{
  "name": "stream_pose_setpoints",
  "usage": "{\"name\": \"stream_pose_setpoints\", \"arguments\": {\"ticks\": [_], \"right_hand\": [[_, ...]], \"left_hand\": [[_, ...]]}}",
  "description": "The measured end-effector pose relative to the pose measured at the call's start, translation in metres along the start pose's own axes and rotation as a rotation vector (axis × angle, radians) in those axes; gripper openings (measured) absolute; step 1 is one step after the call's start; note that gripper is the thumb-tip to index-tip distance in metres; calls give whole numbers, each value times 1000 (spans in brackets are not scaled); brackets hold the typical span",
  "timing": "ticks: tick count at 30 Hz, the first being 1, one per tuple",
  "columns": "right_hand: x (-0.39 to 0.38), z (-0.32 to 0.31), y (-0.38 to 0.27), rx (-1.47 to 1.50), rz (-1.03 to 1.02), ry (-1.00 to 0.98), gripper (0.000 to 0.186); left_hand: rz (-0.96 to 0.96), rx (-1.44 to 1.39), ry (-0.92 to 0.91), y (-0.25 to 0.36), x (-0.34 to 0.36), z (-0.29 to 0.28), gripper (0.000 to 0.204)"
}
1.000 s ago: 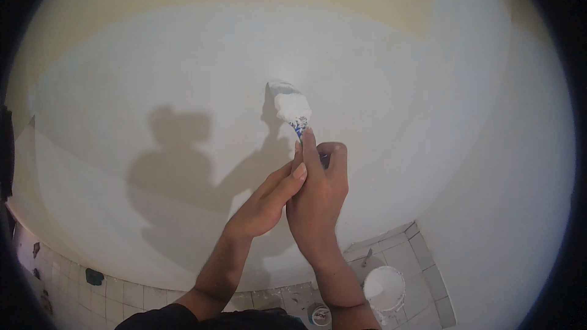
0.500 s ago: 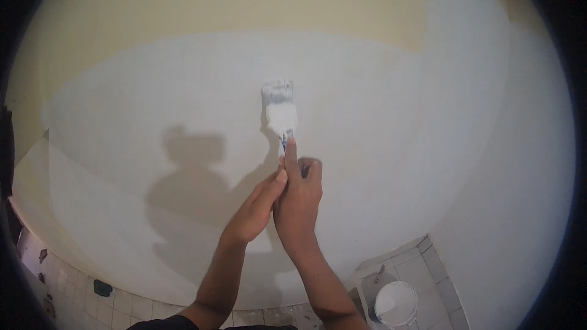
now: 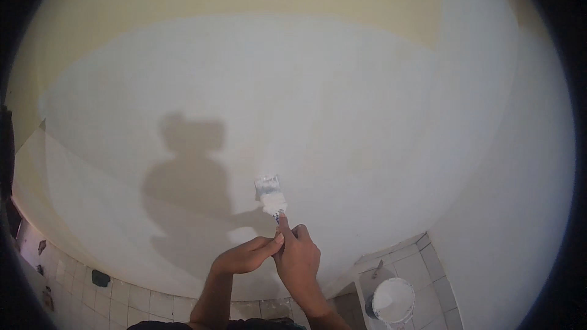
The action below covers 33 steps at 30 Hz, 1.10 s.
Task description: The person applies white putty to a wall using a putty knife.
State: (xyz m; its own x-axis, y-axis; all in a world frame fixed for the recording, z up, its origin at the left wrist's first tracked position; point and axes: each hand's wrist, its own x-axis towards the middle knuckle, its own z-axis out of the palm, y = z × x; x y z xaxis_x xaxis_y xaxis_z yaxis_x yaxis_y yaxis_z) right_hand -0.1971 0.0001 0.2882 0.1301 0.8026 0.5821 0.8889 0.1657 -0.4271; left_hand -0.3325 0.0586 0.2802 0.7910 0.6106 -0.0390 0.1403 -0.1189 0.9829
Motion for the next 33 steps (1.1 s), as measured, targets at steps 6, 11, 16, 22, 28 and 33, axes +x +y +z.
{"name": "stream_pose_setpoints", "arguments": {"ticks": [6, 11, 16, 22, 28, 33], "right_hand": [[-8, -14, -6, -2, 22, -44, 41], [-5, -29, -10, 54, -52, 60, 41], [30, -49, -25, 78, -151, 176, 42], [70, -82, -48, 81, -309, 451, 42], [81, -51, -43, 86, -341, 487, 48], [34, 2, -25, -113, -188, 185, 61]], "left_hand": [[134, 5, 68, 2, -7, 13, 61], [275, -90, 164, 25, -16, 33, 56], [315, -28, 217, 53, 6, 21, 54], [591, -48, 314, 116, 11, 19, 56], [578, -84, 401, 100, 14, 8, 52], [427, -103, 422, 28, -2, 10, 51]]}}
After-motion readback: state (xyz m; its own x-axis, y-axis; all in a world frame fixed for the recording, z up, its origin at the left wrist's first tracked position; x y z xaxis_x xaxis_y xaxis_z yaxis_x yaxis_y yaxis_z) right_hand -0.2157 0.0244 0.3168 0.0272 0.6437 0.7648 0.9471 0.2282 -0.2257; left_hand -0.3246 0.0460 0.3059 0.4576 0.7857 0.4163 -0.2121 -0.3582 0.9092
